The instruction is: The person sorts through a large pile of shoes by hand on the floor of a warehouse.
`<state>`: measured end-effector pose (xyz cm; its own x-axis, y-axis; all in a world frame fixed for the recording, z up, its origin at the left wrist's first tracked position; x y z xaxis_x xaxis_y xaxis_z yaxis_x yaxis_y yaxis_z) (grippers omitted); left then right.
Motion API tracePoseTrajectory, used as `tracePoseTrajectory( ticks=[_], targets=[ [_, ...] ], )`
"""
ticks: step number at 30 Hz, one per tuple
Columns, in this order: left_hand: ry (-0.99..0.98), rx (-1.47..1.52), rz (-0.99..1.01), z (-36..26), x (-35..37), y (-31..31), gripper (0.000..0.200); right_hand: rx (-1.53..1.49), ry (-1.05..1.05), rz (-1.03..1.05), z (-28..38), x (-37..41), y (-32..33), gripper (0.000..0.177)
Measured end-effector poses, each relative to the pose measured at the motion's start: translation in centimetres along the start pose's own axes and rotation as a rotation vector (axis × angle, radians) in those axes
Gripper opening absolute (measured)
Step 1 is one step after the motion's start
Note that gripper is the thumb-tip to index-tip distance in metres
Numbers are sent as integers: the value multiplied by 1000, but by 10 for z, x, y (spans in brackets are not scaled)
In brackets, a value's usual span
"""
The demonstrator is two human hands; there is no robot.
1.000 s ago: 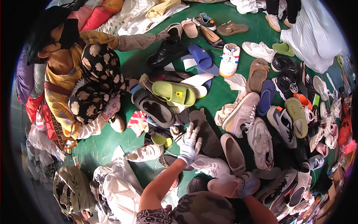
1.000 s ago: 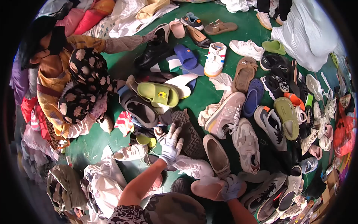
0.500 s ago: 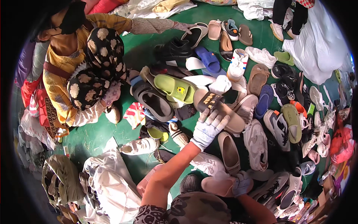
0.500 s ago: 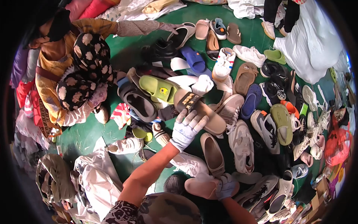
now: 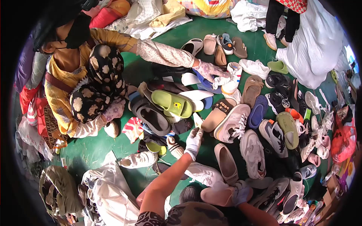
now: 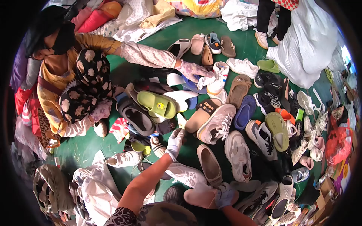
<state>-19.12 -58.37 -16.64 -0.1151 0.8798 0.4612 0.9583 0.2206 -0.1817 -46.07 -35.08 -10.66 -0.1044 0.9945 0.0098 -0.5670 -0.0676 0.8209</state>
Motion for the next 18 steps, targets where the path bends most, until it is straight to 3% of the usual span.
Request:
tracePoseTrajectory(
  ticks=[1,3,5,7,9,11,13,18],
  targets=[
    [142,-4,-37,-18,2,-7,49,4,-12,3,1,0,0,20],
    [57,-7,-30,-29,-14,-20,51,22,0,-11,0,2,-2,21],
    [-74,-288,27,-15,-43,-23,58,45,15,-27,-1,2,-2,21],
    [-34,-476,24,-4,-57,-24,66,25,31,-35,1,0,1,22],
    [-37,-434,-35,-8,-49,-29,58,23,15,-15,8,-3,6,22],
    [-58,-63,124,30,-67,-37,39,40,-43,-24,12,-4,14,21],
    [-21,84,129,19,-51,-41,39,18,-28,13,16,-6,15,20],
    [-155,112,105,20,-37,-29,35,-66,-8,-40,-4,-1,-4,23]
  ],
)
Point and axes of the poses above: each hand's wrist, its own x-axis away from the middle knuckle, its own y-axis out of the back of the hand, z = x × y, the point moved 7 cm from there along -x, towards the middle knuckle, and after that the axes turned 5 degrees about z, right-handed, at the moved point
